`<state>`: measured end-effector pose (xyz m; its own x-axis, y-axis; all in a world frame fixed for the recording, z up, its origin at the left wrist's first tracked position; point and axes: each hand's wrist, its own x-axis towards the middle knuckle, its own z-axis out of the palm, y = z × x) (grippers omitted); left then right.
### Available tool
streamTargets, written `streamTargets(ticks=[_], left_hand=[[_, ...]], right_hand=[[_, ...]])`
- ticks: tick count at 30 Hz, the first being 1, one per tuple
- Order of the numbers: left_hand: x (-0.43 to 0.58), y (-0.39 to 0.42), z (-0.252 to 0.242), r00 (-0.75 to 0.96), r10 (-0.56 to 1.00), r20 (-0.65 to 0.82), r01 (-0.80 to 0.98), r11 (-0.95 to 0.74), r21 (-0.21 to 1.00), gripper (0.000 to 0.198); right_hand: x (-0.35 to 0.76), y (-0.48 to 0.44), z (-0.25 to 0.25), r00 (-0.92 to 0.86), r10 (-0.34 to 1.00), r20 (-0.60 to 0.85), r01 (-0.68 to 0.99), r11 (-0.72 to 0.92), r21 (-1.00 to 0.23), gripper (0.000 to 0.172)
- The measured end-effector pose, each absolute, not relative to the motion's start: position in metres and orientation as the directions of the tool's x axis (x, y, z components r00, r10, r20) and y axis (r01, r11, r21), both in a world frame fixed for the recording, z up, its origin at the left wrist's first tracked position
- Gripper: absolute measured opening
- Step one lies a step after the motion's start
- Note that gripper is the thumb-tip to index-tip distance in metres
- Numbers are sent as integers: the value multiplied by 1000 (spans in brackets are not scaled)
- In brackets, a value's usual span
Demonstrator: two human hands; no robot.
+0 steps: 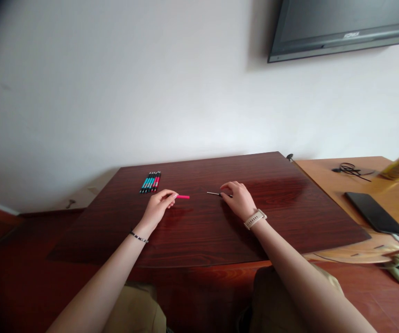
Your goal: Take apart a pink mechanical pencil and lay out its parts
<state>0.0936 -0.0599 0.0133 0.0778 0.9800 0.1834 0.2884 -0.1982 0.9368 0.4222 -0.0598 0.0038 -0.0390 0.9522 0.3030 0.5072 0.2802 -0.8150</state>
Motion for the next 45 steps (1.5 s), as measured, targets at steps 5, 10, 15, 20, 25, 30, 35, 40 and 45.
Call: streamTargets(ticks=[5,10,15,20,25,30,35,40,45], left_hand=[[108,-70,23,148,942,300,366,-335,868,29],[118,-76,29,213,916,341,383,-400,833,24],[117,-77,29,221,918,330,386,-393,834,24],[113,-74,29,172,917,359,413,-398,819,24],[106,-67,25,135,915,380,461,-397,794,23],[94,-60,15,53,903,426,700,-338,629,11],[88,-55,6,44,898,439,840,-270,470,8],[94,-58,6,90,912,401,941,-210,267,8],[98,-62,12,103,912,397,963,-191,189,9]], right_hand=[[374,-89,9,-404,899,-166,-331,-313,-890,36],[357,-91,9,-537,803,-258,-490,-546,-679,23],[360,-84,5,-503,822,-267,-517,-534,-669,21],[363,-82,-2,-413,877,-246,-544,-454,-705,27],[369,-79,-5,-359,905,-227,-537,-400,-743,26],[372,-77,-4,-297,936,-191,-495,-322,-807,24],[370,-79,0,-270,947,-173,-428,-279,-860,28],[366,-82,2,-221,965,-143,-406,-225,-886,39],[364,-82,2,-175,978,-114,-286,-161,-944,43]])
